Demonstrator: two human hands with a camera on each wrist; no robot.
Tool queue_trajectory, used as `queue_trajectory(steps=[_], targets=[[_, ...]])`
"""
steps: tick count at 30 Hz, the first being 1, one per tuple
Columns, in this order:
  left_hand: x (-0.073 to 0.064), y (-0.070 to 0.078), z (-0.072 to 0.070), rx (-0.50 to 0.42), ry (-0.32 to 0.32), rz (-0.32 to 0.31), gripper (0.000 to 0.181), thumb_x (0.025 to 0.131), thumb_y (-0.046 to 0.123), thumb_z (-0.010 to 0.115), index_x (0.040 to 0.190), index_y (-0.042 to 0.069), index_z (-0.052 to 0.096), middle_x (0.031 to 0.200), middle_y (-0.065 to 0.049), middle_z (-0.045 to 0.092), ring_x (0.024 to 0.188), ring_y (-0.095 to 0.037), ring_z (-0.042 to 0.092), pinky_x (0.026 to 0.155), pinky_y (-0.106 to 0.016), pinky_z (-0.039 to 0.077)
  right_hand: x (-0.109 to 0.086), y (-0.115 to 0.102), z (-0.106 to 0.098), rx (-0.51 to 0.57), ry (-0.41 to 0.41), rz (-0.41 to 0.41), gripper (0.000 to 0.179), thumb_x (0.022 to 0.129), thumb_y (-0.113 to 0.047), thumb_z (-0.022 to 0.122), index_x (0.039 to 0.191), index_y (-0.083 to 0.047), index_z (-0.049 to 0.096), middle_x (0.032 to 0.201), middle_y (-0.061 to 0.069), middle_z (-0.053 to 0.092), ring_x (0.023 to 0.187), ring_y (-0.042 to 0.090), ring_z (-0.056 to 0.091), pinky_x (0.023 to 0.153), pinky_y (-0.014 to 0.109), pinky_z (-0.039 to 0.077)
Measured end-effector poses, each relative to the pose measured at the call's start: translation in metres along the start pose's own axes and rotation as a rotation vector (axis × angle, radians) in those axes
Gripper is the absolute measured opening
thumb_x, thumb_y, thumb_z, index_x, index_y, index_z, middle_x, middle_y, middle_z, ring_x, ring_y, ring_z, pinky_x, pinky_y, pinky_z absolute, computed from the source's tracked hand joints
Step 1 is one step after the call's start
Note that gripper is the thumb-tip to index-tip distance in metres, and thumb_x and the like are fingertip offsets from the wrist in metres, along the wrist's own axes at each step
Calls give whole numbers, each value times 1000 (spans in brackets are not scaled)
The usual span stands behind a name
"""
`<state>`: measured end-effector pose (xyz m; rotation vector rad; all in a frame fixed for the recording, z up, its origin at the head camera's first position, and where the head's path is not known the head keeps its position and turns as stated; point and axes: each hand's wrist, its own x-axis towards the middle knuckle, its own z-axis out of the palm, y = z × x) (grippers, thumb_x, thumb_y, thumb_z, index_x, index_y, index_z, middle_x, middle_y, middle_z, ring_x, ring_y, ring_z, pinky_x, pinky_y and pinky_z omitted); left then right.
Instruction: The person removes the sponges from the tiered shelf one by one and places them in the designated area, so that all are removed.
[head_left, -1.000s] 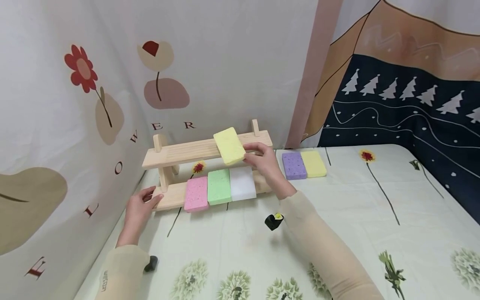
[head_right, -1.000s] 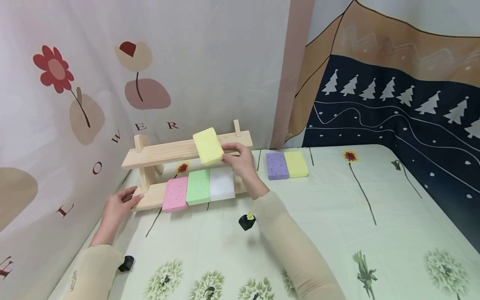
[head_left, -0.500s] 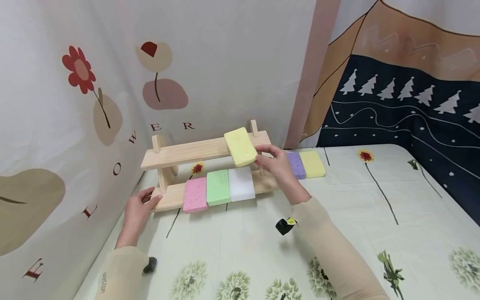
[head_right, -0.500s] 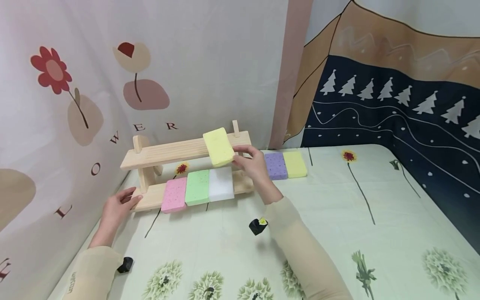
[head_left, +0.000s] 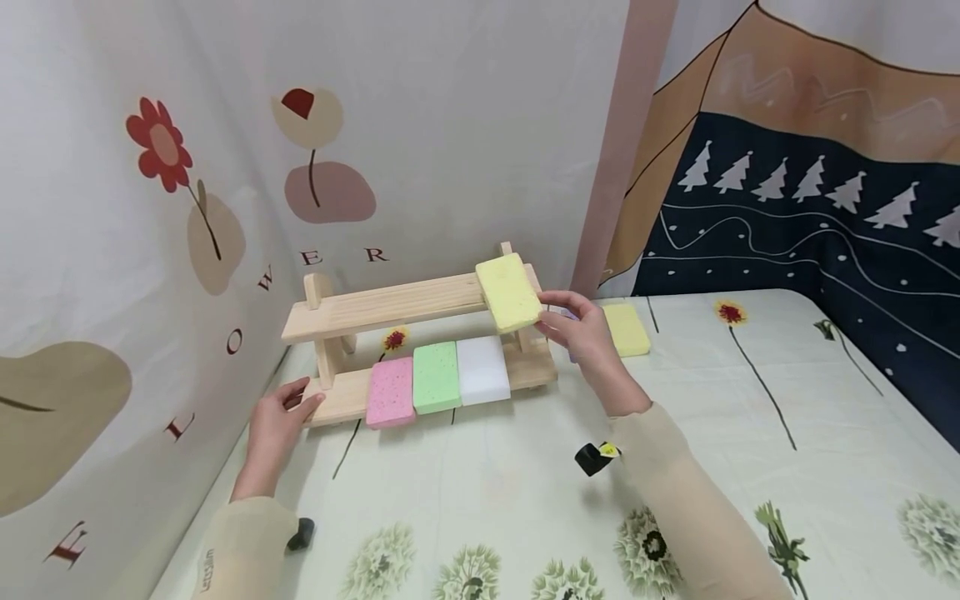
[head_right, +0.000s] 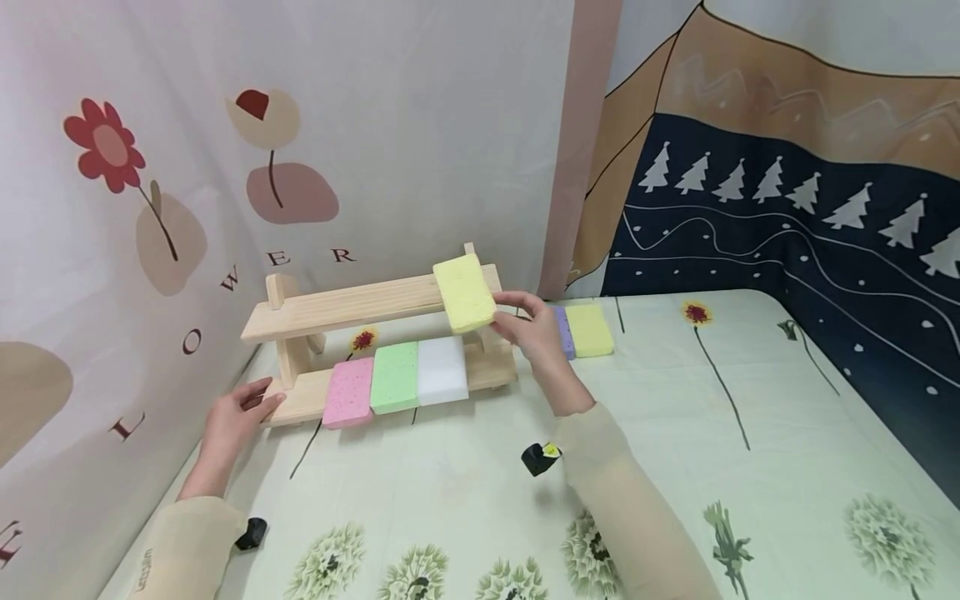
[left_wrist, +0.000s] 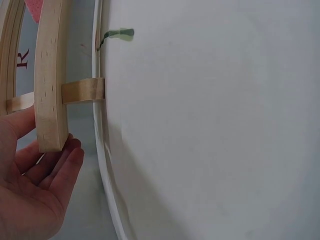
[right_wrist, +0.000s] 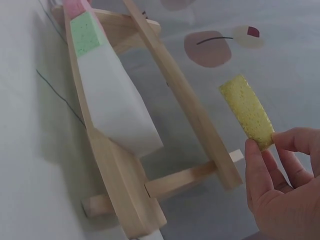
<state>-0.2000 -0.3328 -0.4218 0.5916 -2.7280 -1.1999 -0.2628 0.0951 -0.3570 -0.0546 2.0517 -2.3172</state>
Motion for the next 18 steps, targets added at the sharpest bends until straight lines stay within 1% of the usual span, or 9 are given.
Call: queue_trajectory(steps=[6,12,18], targets=[[-1,1,-2,3,-4,-5,60,100,28,61,150,2,41,147,-28,48,133,-42,48,104,-52,48,-3,-1,-14,-8,26,-8,33,99,-11,61,132,-6,57,128,1,56,115,15,63,90,20,56],[-1,1,0,1,1,10,57,100,25,62,149,2,43,146,-27,50,133,-41,49,105,-51,48,-2,-2,-30,6,64,-1,33,99,-10,60,132,-7,56,125,-3,55,113,12,62,90,19,55],[-1,0,0,6,8,16,57,100,26,61,149,2,43,146,-27,50,133,-41,49,104,-52,48,-2,-3,-47,42,104,-3,30,99,-7,59,129,-8,58,120,-6,56,105,7,64,89,18,55]])
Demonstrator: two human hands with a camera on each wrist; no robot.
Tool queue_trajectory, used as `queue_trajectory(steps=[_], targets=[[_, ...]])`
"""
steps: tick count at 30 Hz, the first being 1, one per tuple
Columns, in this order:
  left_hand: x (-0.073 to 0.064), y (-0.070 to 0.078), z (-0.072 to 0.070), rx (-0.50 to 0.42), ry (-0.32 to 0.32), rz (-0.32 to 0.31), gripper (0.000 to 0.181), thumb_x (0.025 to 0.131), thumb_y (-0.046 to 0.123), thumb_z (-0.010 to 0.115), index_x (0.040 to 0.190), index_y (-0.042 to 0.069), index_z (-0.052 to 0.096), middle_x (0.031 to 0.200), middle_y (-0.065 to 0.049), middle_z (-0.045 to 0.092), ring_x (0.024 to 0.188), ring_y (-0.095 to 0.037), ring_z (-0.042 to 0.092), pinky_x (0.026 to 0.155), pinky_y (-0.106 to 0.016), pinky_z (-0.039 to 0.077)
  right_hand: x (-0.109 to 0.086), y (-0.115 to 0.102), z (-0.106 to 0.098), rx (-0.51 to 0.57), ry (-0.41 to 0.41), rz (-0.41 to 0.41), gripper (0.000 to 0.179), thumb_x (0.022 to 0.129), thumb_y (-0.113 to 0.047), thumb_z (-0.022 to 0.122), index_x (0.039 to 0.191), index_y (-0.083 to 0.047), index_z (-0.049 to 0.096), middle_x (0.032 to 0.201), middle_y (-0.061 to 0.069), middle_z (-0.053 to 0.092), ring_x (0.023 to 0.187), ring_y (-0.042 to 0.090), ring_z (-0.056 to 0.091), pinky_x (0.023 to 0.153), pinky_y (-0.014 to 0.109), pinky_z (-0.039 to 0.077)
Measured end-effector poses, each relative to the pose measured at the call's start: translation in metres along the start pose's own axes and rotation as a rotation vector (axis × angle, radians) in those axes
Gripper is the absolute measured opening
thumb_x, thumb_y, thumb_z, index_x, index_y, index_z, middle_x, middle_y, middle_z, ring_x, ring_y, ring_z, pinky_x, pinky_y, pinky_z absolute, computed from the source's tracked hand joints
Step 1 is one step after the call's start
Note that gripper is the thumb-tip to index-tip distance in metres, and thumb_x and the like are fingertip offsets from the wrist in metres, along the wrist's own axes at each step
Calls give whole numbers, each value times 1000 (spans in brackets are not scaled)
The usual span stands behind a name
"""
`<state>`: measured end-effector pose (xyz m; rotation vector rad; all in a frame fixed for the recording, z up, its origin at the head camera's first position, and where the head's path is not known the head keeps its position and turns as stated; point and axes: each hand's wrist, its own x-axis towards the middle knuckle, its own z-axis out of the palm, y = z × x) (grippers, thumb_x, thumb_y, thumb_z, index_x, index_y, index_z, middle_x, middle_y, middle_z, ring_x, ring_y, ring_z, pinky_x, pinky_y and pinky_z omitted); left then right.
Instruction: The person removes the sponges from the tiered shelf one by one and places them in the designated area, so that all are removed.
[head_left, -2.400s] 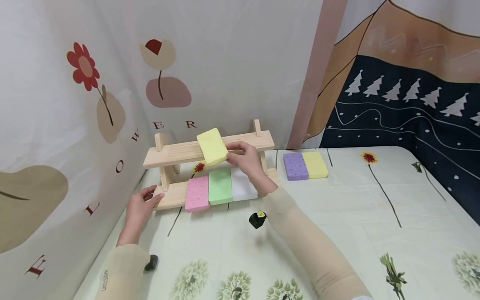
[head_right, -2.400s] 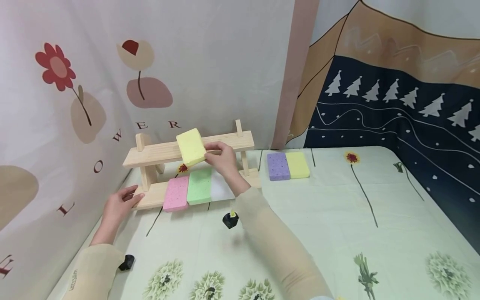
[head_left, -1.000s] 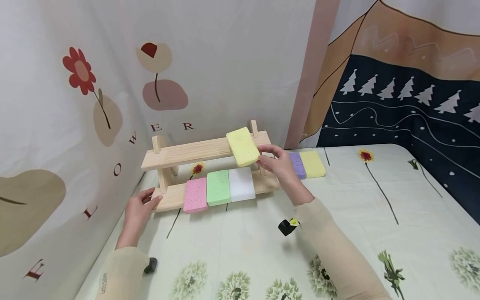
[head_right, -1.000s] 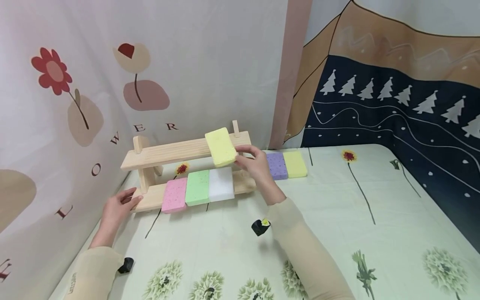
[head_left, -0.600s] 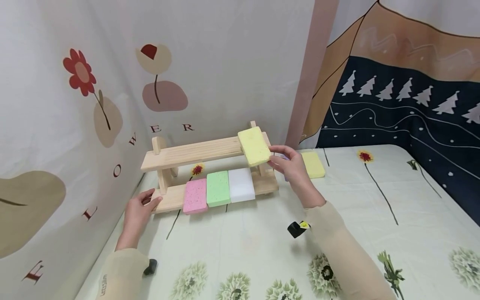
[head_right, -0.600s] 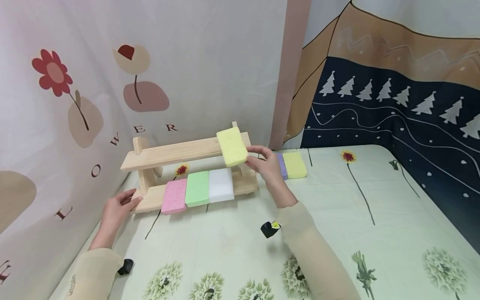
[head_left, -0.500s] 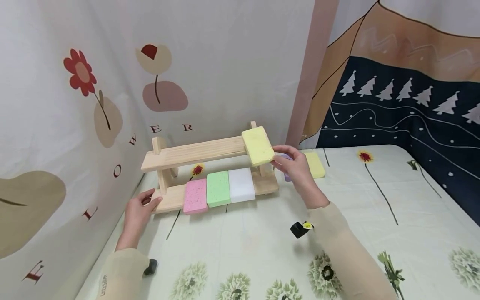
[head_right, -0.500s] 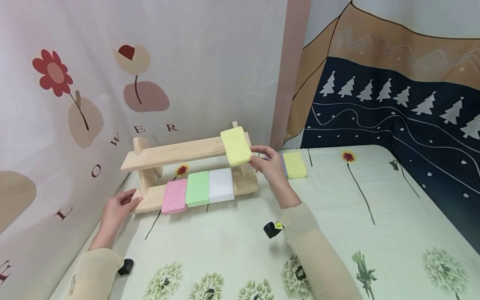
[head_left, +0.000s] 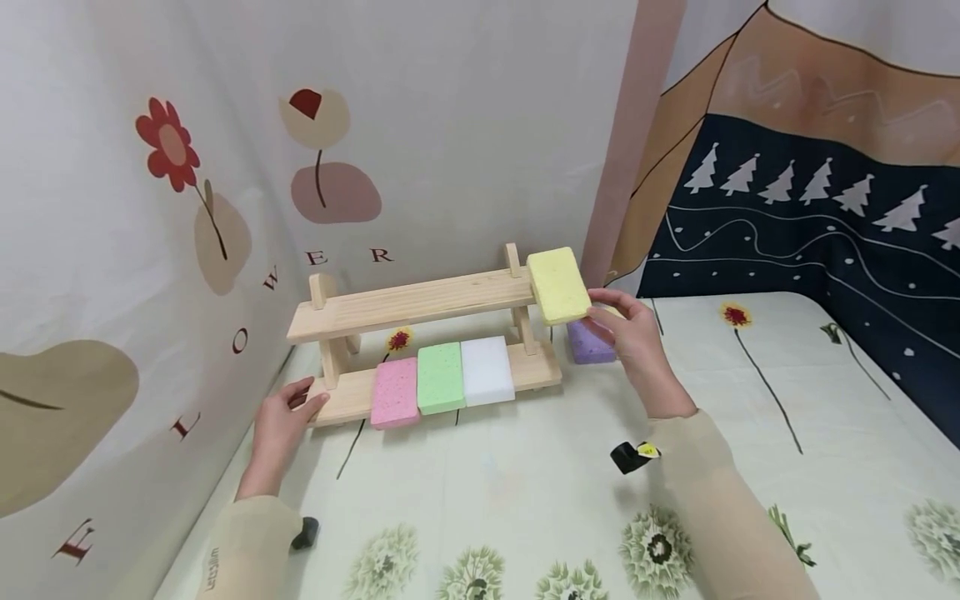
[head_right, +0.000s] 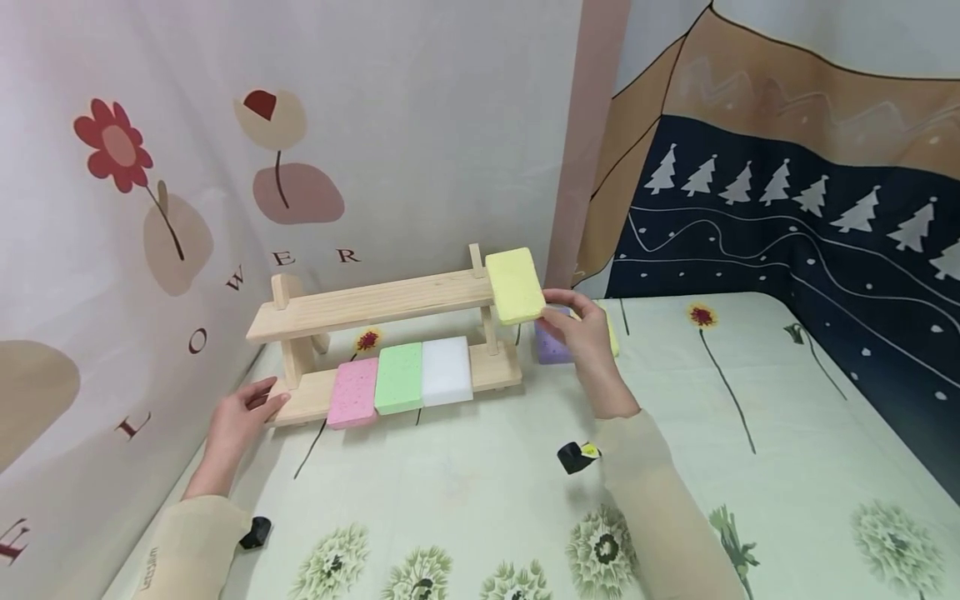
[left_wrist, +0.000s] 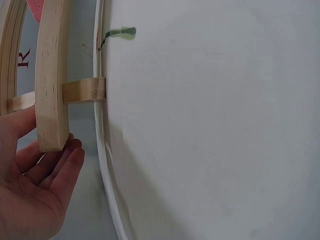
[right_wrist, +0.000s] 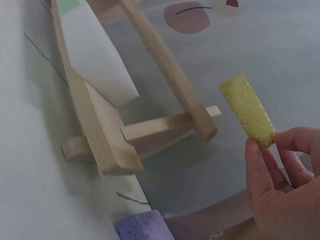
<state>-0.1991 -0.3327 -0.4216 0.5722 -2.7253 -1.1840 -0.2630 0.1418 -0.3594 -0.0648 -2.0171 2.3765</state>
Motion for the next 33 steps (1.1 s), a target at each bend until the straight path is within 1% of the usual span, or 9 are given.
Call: queue_trajectory(steps=[7,11,16,21,26,29,33], targets=[[0,0,-1,4,5,2,57,100,26,62,148,2,44,146,-27,50,133,-41,49,104,-52,48,-2,-4,-22,51,50,-8,24,97,-7,63,120,-14,62,117,-7,57,99,4,66,87,16,56],[0,0,-1,4,4,5,57,100,26,62,148,1,44,145,-27,50,132,-41,49,104,-52,48,-3,-4,-35,77,80,-14,23,96,-7,65,118,-16,63,116,-7,57,98,3,67,85,16,56],[0,-1,-1,-5,0,7,57,100,26,61,149,2,43,146,-27,50,133,-41,49,104,-51,48,-4,-2,-51,105,110,-22,27,95,-7,65,121,-13,62,116,-6,56,97,3,67,85,16,56],[0,-1,0,-12,-5,1,57,100,27,61,149,3,43,147,-26,50,134,-41,49,105,-51,48,-5,0,-66,131,153,-9,32,95,-5,64,127,-10,59,115,-6,56,96,3,66,84,15,56],[0,-1,0,-5,0,2,57,100,26,61,149,3,44,146,-26,50,134,-41,49,105,-51,48,-4,5,-81,204,180,-11,34,94,0,63,127,-7,58,114,-5,56,93,4,67,82,16,57],[1,-1,0,-1,0,1,57,100,26,61,149,3,44,147,-26,50,134,-41,49,105,-51,48,-3,9,-90,225,198,-8,32,94,2,63,124,-7,59,113,-5,57,89,3,69,81,16,57],[1,-2,0,-3,-5,-9,58,100,28,61,149,4,43,147,-26,50,134,-41,48,105,-51,48,-1,16,-99,237,225,21,26,94,2,63,116,-11,62,111,-4,57,86,3,69,78,16,58]])
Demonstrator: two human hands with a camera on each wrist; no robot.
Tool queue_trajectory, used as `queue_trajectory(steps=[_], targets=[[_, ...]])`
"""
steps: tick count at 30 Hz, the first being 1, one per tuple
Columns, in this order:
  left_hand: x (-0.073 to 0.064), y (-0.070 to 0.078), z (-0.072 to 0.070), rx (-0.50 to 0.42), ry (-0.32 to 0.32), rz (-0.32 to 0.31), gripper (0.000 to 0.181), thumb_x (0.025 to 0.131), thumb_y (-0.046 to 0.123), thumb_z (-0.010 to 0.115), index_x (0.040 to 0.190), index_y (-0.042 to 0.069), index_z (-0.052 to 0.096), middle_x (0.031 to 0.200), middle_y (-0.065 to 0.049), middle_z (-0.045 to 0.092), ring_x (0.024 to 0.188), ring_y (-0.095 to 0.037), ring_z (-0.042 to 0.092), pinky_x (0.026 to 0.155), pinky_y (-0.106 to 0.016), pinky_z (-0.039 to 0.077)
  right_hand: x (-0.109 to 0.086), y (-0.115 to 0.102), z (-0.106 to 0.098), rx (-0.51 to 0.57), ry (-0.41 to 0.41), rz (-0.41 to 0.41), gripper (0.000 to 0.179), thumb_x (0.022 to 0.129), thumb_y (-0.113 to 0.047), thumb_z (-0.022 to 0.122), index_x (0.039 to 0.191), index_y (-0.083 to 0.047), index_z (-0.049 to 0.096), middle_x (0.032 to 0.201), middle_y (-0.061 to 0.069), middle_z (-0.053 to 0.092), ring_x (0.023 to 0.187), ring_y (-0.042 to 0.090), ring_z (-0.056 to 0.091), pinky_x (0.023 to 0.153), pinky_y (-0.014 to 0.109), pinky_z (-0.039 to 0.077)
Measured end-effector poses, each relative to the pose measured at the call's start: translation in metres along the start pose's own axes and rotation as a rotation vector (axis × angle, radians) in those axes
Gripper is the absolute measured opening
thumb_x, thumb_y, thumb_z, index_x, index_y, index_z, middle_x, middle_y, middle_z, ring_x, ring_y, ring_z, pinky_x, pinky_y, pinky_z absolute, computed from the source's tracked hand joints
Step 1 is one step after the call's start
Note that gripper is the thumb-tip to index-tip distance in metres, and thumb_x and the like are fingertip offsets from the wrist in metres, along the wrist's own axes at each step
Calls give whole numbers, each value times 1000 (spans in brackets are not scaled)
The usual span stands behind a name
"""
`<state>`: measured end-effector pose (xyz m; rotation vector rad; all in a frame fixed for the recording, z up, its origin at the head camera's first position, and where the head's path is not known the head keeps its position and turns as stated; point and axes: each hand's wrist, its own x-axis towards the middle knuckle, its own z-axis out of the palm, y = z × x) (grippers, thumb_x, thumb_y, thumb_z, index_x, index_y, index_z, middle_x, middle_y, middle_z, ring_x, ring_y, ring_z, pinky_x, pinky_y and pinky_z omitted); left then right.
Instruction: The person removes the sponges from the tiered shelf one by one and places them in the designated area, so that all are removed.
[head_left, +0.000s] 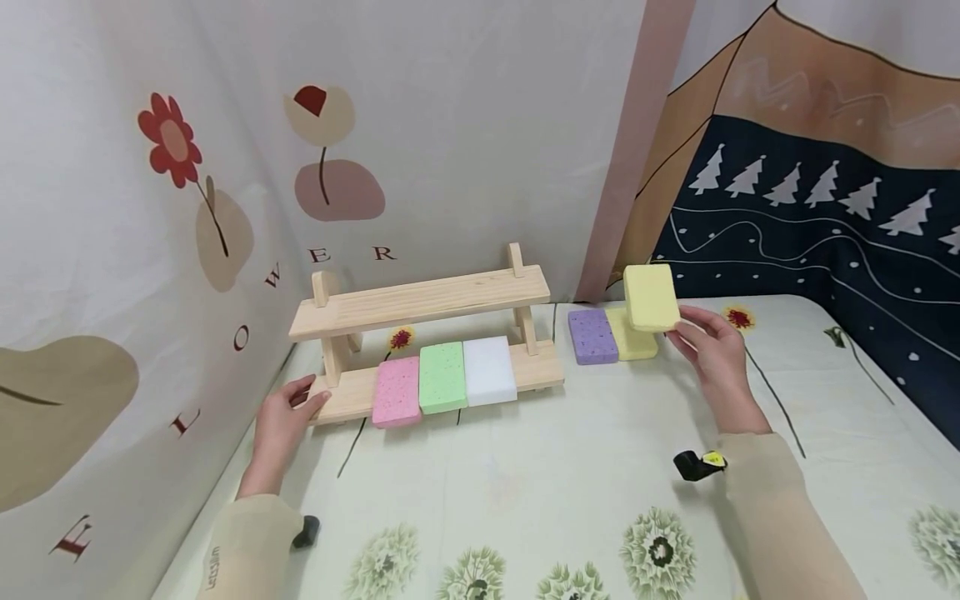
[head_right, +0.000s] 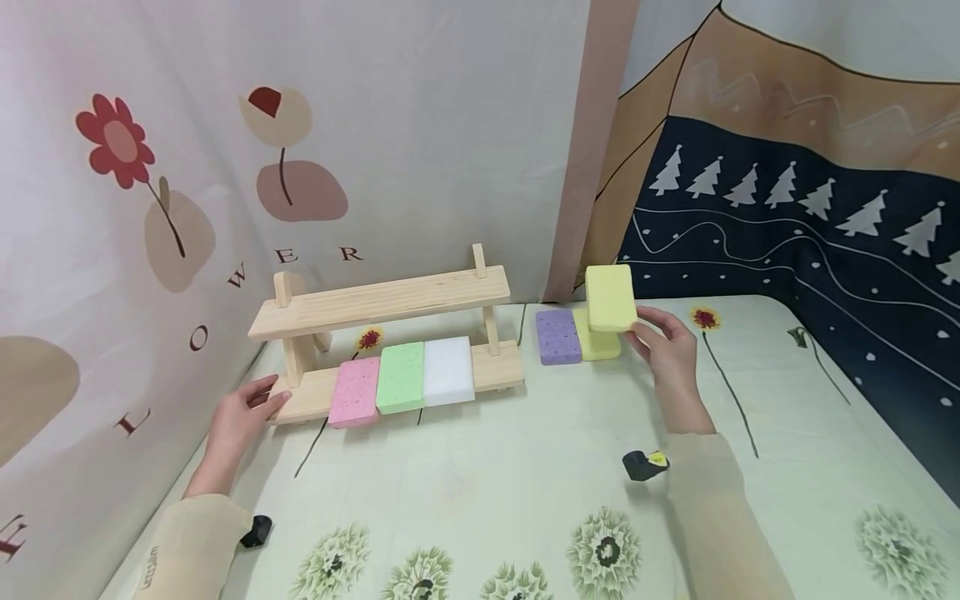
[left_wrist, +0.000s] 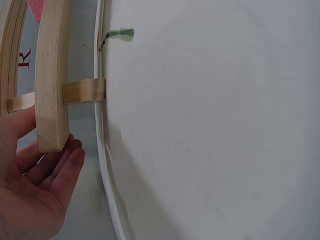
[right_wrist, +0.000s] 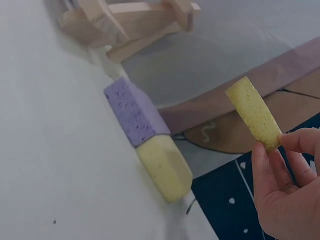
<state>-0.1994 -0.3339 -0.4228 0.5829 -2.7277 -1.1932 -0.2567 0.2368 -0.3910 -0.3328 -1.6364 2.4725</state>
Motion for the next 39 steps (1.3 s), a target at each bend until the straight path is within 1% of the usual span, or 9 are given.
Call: queue_trajectory(steps=[5,7,11,13,17,25,28,32,39], targets=[[0,0,0,2,-1,0,58,100,28,61,149,4,43,147,-26,50,134,-41,49,105,-51,49,3,4,-9,-7,38,40,24,94,2,62,112,-14,63,109,-4,56,86,2,67,79,15,58],[0,0,-1,0,-1,2,58,100,28,61,149,3,43,147,-26,50,134,-41,49,105,-51,49,5,6,-13,-20,56,57,26,95,2,61,117,-13,62,109,-5,56,85,1,68,79,14,57],[0,0,0,-5,0,-3,58,100,27,61,149,3,43,147,-26,49,134,-41,49,105,-51,49,7,7,-19,-45,87,94,40,96,-1,61,134,-9,54,107,-6,56,82,-1,68,77,13,57],[0,1,0,-5,-1,-7,58,100,27,61,150,4,42,147,-26,49,134,-41,48,105,-51,48,8,9,-22,-41,104,108,42,96,-1,61,137,-9,54,106,-6,57,82,-1,68,77,13,57],[0,1,0,-6,0,-10,58,100,28,60,150,4,42,148,-26,49,135,-41,48,106,-51,48,9,12,-28,-31,122,125,35,96,-2,61,129,-13,58,106,-6,57,83,0,67,77,13,57],[0,2,0,-3,-1,3,57,100,26,60,149,3,43,147,-26,49,135,-41,48,106,-51,48,14,20,-38,-9,154,176,29,96,-1,61,121,-15,61,105,-5,56,86,3,64,76,13,57],[0,2,0,1,-1,2,57,100,26,61,149,3,43,147,-26,49,134,-41,48,105,-51,48,17,25,-42,-5,188,215,33,95,-1,63,123,-17,62,107,-6,56,90,3,64,77,13,57],[0,2,0,1,0,2,57,100,26,60,149,3,43,147,-26,49,134,-41,48,105,-51,48,22,30,-45,11,219,248,43,94,0,64,133,-17,58,110,-6,56,95,4,63,81,14,57],[0,2,0,3,8,-4,57,101,27,60,149,4,43,147,-25,50,134,-40,48,105,-51,48,28,31,-48,-17,230,231,46,96,-5,62,140,-17,53,111,-8,55,98,4,61,81,13,56]])
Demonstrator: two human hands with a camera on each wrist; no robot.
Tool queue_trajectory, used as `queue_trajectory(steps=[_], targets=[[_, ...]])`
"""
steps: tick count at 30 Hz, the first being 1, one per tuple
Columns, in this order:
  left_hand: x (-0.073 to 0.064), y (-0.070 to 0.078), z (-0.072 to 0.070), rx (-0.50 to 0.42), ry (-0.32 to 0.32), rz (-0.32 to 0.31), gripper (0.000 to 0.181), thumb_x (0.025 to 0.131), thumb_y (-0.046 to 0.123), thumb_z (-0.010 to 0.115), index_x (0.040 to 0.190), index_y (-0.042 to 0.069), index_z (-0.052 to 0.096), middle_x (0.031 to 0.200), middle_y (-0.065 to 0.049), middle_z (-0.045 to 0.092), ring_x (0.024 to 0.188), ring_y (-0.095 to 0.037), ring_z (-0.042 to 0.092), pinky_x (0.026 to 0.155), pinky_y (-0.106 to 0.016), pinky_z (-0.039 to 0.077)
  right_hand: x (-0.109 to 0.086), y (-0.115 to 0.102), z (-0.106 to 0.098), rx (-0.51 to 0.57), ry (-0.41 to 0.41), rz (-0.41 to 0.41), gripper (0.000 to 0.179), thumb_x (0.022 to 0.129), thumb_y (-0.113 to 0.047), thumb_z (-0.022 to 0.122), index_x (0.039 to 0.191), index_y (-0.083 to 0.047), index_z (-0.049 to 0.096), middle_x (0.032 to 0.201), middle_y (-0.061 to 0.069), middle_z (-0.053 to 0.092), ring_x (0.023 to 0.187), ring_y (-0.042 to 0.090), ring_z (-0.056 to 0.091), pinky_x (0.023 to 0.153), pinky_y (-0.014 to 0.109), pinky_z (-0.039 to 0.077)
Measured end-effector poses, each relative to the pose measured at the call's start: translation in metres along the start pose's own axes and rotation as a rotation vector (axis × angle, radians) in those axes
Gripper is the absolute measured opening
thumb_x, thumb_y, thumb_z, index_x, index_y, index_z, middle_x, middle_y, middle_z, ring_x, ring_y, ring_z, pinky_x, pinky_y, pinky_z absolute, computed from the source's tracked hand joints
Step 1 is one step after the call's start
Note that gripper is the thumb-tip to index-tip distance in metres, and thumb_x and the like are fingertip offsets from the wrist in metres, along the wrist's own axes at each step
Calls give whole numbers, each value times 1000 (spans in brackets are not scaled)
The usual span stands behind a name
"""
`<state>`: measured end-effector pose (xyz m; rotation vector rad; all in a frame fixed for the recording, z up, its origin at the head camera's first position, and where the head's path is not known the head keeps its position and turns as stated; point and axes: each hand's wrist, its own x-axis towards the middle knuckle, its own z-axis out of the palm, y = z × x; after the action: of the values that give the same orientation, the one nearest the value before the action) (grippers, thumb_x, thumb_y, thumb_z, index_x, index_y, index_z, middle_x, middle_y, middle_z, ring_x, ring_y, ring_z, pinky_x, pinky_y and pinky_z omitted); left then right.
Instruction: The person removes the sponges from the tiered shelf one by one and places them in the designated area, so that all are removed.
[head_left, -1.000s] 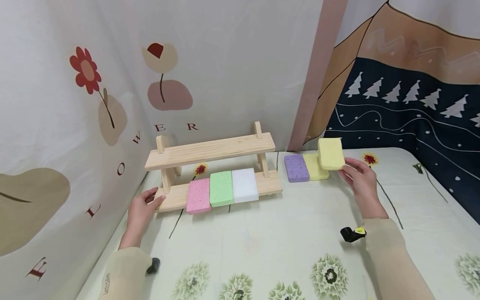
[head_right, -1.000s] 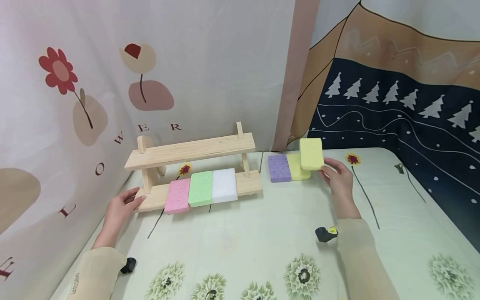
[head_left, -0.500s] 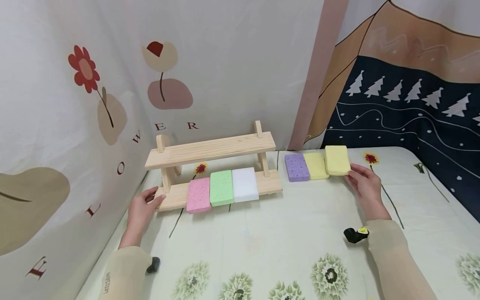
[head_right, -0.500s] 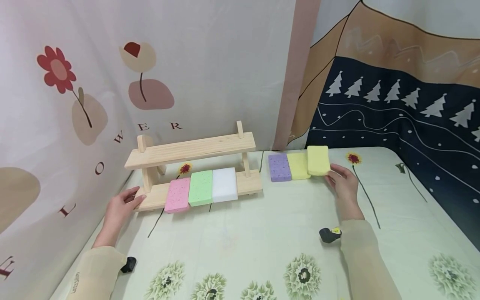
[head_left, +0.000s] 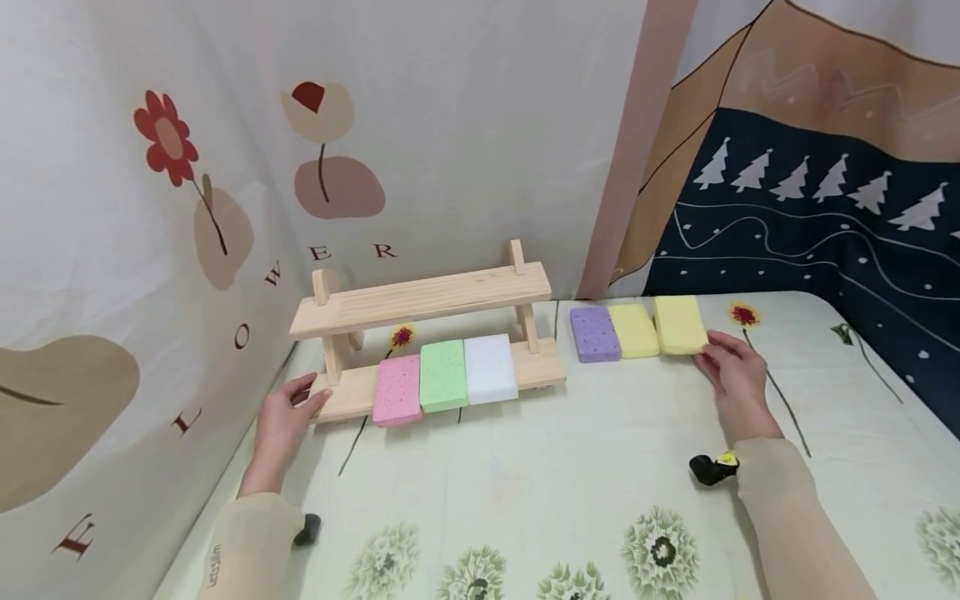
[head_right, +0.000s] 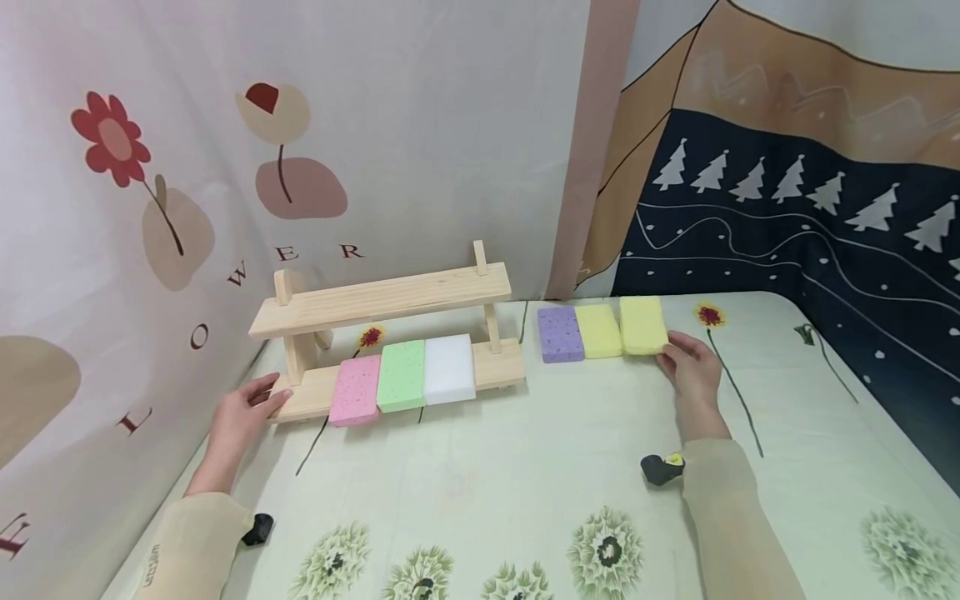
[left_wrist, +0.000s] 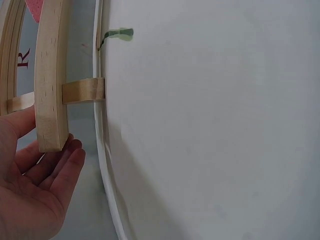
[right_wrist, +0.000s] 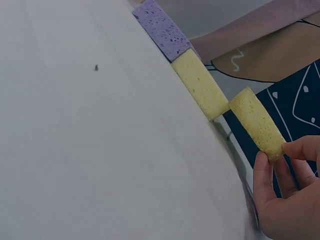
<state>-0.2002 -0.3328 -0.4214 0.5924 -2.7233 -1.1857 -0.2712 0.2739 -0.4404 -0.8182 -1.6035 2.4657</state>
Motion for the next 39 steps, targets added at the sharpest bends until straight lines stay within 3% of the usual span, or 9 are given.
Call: queue_trajectory(steps=[8,16,29,32,39], targets=[[-1,-1,0,5,5,22,57,100,26,61,149,3,44,146,-26,51,133,-40,50,104,-50,48,-1,-2,-5,34,49,-43,37,95,-1,62,129,-17,64,108,-6,56,94,2,62,77,11,56],[-3,-1,0,11,14,17,56,100,26,61,149,3,44,146,-26,51,132,-40,50,103,-51,49,5,1,-2,-45,37,-71,24,96,-1,60,110,-18,68,104,-7,57,92,2,61,74,9,55],[-3,0,0,2,9,3,57,101,25,60,150,3,42,147,-26,49,133,-41,49,104,-51,49,8,3,2,-175,48,-49,33,98,-3,57,129,-14,61,102,-10,55,97,0,57,77,7,54],[-3,0,0,1,6,4,57,101,25,60,150,3,42,148,-26,49,134,-41,49,104,-51,49,9,4,2,-198,53,-50,36,100,-4,55,135,-14,59,102,-11,55,105,3,57,79,6,53],[-2,2,0,12,0,8,58,100,27,60,150,3,42,147,-26,49,133,-41,49,103,-51,49,10,6,1,-253,62,-42,42,102,-7,52,144,-12,52,103,-13,53,126,10,53,102,14,47]])
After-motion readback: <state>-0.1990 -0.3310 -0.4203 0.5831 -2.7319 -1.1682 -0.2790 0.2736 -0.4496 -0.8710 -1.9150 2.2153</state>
